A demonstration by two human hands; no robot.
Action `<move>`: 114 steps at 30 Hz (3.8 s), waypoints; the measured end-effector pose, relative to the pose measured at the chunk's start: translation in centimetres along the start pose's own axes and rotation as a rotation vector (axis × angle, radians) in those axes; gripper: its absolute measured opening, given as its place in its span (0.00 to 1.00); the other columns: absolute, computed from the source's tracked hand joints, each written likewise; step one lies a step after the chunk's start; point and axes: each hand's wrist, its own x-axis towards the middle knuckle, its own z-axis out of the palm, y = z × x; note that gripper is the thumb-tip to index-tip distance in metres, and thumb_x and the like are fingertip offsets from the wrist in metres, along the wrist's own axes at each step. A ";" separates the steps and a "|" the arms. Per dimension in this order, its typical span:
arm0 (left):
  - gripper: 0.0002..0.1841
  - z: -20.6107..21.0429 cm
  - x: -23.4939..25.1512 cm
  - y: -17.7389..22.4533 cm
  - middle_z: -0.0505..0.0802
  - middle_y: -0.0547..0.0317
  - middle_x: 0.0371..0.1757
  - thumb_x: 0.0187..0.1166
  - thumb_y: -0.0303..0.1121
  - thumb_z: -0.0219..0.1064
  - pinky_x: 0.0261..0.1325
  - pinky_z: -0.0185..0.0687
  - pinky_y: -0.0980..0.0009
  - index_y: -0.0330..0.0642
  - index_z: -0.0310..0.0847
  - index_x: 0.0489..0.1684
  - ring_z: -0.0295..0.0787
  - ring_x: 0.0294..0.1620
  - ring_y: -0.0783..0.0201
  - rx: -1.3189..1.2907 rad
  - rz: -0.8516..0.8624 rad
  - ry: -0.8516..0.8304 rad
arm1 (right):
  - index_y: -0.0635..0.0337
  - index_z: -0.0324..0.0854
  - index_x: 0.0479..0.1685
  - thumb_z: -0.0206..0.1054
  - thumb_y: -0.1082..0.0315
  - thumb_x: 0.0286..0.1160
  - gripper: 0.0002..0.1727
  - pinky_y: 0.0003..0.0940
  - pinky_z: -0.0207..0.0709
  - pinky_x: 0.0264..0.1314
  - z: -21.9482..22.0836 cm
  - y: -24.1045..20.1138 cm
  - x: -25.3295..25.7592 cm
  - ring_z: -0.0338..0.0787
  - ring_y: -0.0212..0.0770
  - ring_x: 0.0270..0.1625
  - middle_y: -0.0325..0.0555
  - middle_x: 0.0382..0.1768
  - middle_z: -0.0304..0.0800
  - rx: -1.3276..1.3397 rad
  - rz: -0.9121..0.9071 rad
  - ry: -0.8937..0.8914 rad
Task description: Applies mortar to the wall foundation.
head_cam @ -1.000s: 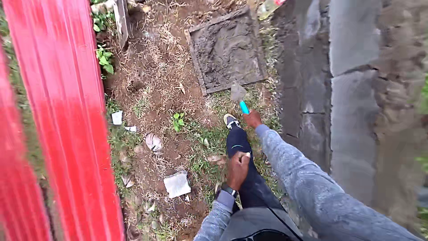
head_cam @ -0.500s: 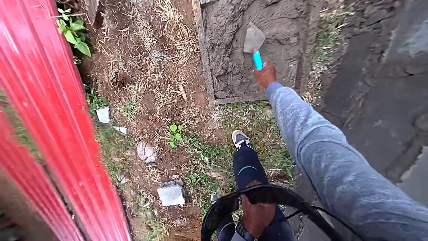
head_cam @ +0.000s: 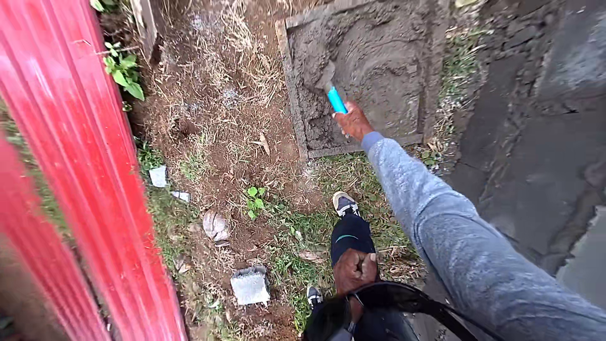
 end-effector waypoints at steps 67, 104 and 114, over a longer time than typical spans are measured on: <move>0.23 1.3 -94.5 -43.7 0.92 0.51 0.37 0.88 0.50 0.62 0.37 0.89 0.60 0.40 0.81 0.66 0.89 0.30 0.59 1.196 0.091 -1.098 | 0.54 0.76 0.76 0.69 0.59 0.80 0.26 0.83 0.77 0.48 24.3 91.9 -169.3 0.89 0.81 0.55 0.76 0.54 0.89 0.268 1.016 0.865; 0.24 20.7 -81.6 -31.9 0.92 0.46 0.42 0.90 0.47 0.59 0.44 0.90 0.55 0.36 0.79 0.70 0.90 0.36 0.56 1.718 0.345 -1.337 | 0.61 0.81 0.58 0.72 0.48 0.79 0.25 0.38 0.81 0.22 34.3 84.6 -136.6 0.80 0.39 0.16 0.44 0.20 0.82 2.114 0.647 1.660; 0.24 19.7 -76.1 -32.2 0.93 0.47 0.41 0.89 0.50 0.60 0.41 0.92 0.56 0.40 0.80 0.70 0.92 0.33 0.56 1.855 0.269 -1.222 | 0.60 0.76 0.66 0.76 0.48 0.75 0.30 0.42 0.88 0.29 28.3 93.7 -128.5 0.86 0.44 0.21 0.49 0.27 0.86 2.196 0.394 1.657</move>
